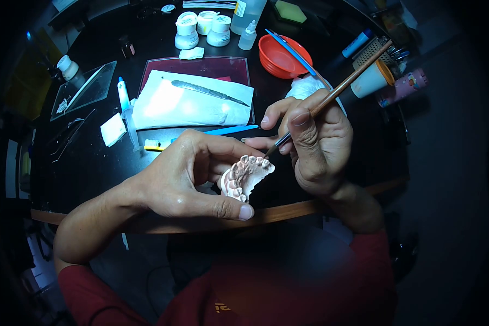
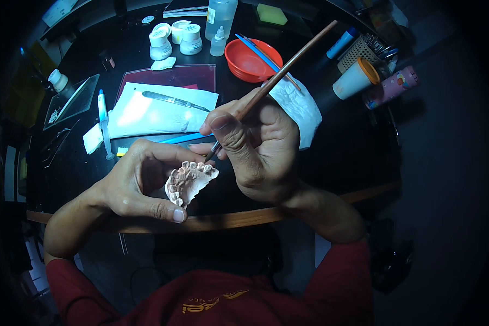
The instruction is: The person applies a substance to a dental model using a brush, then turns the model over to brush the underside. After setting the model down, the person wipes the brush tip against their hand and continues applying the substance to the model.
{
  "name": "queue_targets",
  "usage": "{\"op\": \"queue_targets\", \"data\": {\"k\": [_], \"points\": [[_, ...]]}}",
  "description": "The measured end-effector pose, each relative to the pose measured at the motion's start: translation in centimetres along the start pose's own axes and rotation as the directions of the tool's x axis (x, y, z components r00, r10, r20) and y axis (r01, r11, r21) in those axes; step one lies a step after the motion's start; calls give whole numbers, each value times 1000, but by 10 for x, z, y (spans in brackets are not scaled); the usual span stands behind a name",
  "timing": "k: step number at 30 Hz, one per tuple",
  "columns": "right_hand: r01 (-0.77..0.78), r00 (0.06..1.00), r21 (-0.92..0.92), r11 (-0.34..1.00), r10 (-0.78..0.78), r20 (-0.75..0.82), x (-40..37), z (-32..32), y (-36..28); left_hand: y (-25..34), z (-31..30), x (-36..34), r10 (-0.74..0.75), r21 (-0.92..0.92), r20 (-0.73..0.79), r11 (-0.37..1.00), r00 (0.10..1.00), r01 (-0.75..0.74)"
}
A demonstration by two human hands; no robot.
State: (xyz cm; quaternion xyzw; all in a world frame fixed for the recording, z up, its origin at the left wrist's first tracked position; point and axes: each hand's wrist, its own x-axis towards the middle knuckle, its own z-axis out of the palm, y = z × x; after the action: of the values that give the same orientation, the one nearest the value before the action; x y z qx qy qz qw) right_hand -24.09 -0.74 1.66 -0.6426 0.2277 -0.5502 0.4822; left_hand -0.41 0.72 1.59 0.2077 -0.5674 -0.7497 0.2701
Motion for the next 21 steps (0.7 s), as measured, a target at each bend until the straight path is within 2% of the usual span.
{"op": "queue_targets", "data": {"k": [5,8,11,16,21], "points": [[-52,999,-9,999,52,4,0,2,-6,-2,-1,-1,-4,6,-6,1000,1000,4],[-24,1000,6,1000,24,-9,0,2,-2,1,0,-1,-38,5,-18,999,999,38],[-39,999,1,999,39,-2,0,2,-4,0,1,-1,-20,-3,-18,1000,1000,20],[20,1000,2,1000,-20,-6,0,2,0,1,4,1,42,-6,-17,999,999,-42],[-17,996,-139,990,29,89,2,1,-9,0,2,1,49,13,-1,999,999,-49]]}}
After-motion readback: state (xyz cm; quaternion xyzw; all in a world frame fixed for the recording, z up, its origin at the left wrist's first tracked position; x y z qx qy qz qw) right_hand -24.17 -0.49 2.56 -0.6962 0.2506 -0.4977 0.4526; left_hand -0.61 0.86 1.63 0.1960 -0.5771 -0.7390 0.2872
